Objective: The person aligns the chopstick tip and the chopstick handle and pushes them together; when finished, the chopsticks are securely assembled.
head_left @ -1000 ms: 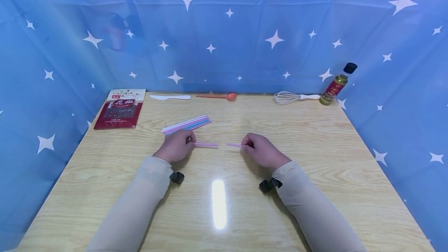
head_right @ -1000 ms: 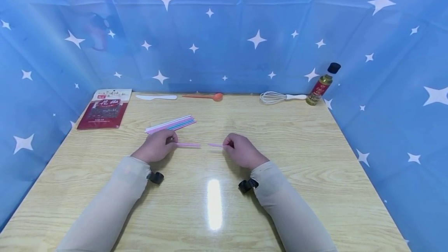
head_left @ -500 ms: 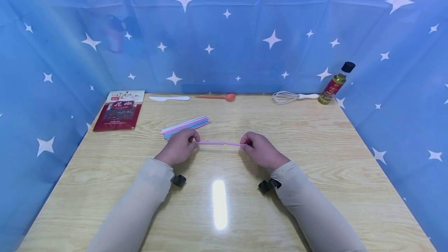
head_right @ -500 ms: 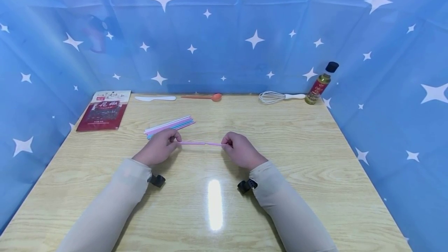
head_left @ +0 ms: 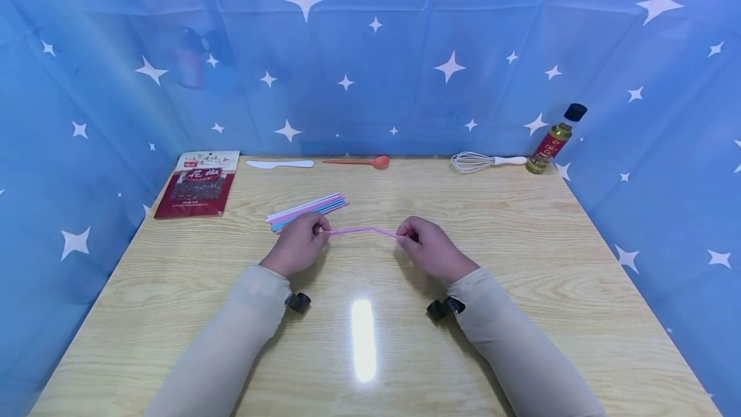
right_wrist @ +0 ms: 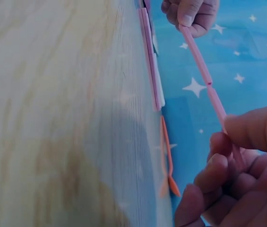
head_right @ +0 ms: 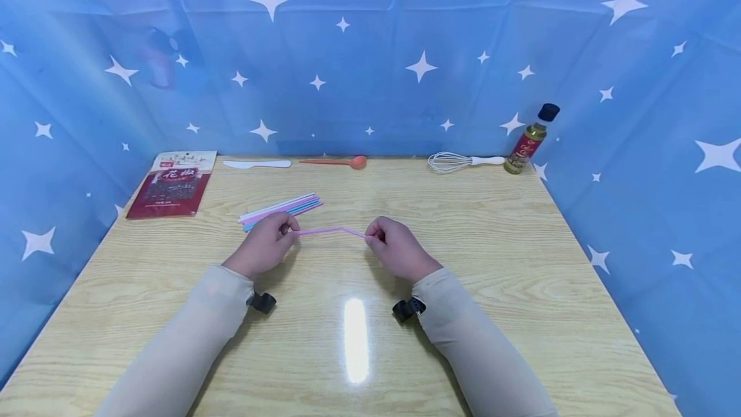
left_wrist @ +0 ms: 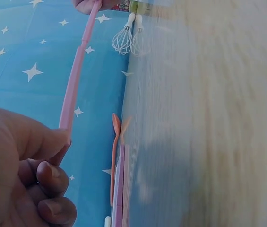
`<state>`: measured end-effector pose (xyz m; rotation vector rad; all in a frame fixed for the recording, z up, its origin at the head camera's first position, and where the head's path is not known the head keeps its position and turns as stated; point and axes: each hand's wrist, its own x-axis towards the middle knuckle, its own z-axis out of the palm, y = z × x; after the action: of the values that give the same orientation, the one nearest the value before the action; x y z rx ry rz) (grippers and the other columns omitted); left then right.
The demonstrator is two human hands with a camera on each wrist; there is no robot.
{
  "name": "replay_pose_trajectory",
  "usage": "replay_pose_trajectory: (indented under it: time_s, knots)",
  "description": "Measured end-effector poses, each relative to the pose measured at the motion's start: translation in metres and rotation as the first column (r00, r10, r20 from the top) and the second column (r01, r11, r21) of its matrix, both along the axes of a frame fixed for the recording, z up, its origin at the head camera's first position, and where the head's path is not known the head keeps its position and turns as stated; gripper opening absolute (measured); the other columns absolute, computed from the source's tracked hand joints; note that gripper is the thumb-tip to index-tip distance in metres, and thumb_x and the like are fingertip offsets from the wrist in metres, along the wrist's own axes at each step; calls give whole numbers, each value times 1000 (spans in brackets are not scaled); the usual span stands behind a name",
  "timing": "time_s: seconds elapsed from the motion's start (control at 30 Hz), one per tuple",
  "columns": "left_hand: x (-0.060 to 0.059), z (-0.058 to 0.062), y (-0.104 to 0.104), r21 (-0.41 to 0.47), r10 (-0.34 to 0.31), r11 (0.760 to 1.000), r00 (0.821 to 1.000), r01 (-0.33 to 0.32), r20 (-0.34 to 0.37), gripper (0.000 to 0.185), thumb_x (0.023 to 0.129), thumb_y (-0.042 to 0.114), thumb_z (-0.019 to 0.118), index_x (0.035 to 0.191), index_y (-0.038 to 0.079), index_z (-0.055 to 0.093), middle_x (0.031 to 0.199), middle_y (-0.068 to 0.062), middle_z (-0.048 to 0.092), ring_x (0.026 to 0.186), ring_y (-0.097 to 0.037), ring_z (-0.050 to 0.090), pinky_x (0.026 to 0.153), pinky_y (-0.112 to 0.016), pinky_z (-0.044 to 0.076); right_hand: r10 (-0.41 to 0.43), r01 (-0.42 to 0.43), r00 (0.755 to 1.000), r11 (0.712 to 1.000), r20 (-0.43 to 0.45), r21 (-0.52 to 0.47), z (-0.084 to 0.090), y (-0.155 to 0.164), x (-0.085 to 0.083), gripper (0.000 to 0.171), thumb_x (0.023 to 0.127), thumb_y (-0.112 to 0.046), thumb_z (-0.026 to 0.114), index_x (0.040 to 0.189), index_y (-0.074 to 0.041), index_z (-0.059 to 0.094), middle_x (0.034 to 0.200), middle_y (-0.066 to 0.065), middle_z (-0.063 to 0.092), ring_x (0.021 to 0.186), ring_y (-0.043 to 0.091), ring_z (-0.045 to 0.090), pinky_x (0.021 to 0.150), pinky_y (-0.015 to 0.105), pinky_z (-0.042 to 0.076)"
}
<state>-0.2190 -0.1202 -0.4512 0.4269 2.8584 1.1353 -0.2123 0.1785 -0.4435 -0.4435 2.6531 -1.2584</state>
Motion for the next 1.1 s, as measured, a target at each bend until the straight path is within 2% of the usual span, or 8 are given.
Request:
replay_pose_trajectory:
  time_s: [0.27,0.63,0.8,1.1]
  knots:
    - [0,-1,1,7,17,1000,1000,-17,-7,10,102,11,58,103,7,67,89,-5,55,81,-21,50,75,-36,42,9,-9,1000,1000,-2,-21,0,-1,-1,5,106,-11,62,106,-7,65,88,4,57,76,19,51,66,29,44]
    - [-1,-1,1,-3,38,999,999,-38,23,9,104,13,59,105,7,66,90,-5,55,81,-21,51,74,-36,42,18,-20,1000,998,-23,-54,2,-1,0,6,105,-11,65,108,-7,68,91,4,61,79,20,55,67,29,47]
    - [-1,0,0,-10,27,1000,999,-27,20,9,103,11,59,103,7,67,88,-5,56,79,-21,51,73,-35,43,12,-13,1000,997,-20,-69,3,-1,1,8,104,-10,66,109,-5,69,89,4,61,77,20,55,65,28,46]
    - [-1,-2,-2,10,-6,1000,1000,6,12,7,104,10,60,103,7,66,93,-6,57,85,-22,52,78,-37,44,-7,5,999,998,-37,-64,1,2,-1,8,104,-10,65,109,-5,70,90,4,64,78,20,55,66,29,46]
